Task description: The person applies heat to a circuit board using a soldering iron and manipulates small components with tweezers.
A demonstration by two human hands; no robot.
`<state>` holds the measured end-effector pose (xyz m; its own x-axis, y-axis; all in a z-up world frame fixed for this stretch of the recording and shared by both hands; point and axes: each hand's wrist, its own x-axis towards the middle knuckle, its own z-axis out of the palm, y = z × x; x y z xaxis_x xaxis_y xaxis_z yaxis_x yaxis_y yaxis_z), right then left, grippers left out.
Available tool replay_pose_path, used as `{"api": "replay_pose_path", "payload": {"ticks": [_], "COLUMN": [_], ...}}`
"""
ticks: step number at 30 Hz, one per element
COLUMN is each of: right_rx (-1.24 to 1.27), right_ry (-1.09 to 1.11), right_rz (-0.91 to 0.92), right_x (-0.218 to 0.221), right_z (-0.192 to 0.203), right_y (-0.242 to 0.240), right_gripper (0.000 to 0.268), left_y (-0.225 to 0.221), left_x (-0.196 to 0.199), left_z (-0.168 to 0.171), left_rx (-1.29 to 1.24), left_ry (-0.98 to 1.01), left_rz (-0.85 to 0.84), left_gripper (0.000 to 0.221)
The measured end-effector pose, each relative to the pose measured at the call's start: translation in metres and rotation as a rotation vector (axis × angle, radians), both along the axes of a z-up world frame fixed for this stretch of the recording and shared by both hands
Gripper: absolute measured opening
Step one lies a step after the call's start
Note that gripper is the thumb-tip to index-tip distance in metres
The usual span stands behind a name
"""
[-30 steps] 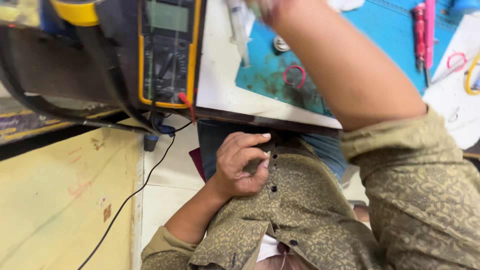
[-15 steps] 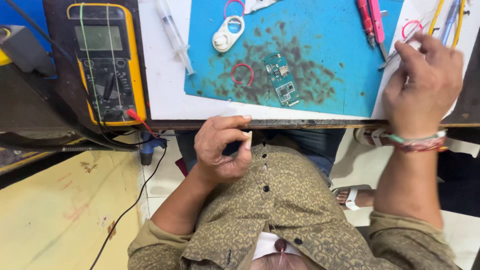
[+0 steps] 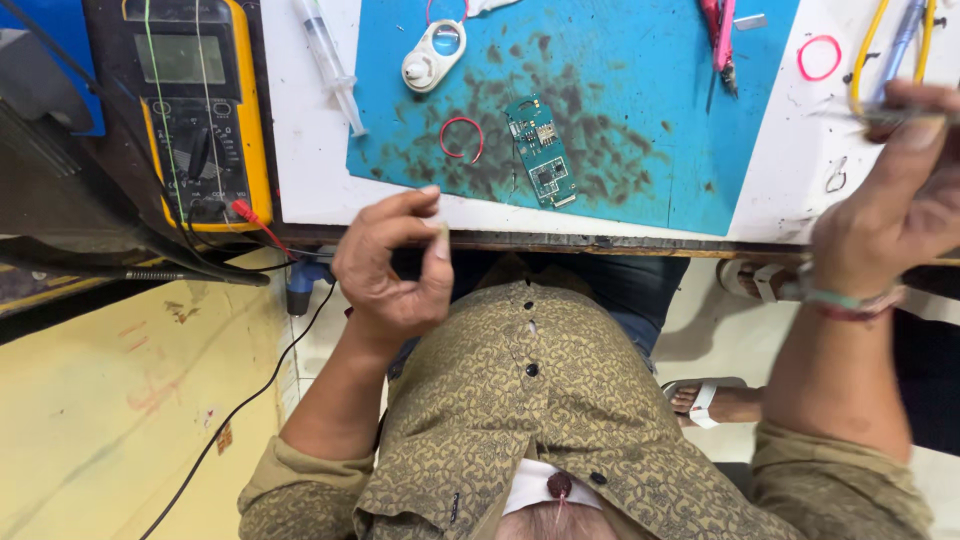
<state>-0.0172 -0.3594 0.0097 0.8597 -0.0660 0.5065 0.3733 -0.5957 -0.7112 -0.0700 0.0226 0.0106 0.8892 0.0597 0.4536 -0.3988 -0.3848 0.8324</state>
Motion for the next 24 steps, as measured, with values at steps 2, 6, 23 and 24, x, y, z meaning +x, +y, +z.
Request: {"api": "replay_pose_path", "payload": {"ticks": [2,6,23,24], "right_rx": [0.372,0.066,0.131,0.156], "right_ry": [0.010,0.231,0.140,0.136], "right_rz": [-0.043,0.031,0.008,0.003], "right_x": [-0.015,-0.027,-0.048,-0.048], "right_z": [0.002,0.001,-0.030,-0.029], "right_y": [0.023,0.044,0.043,0.049], "right_gripper": [0.016,0.011,0.012,0.013], "left_y": [0.007,0.029,0.151,0.157], "left_x": [0.009,0.027,-0.001,-0.003], "left_z": [-0.001,0.008,-0.020,-0.025], "left_rx": [0.031,0.302,0.596,0.554], "left_ry": [-0.029,-0.010,-0.108,-0.014], "left_rz": [0.034,0.217,0.773,0.794], "left_gripper": [0.019,0.028,0.038,0.035]}}
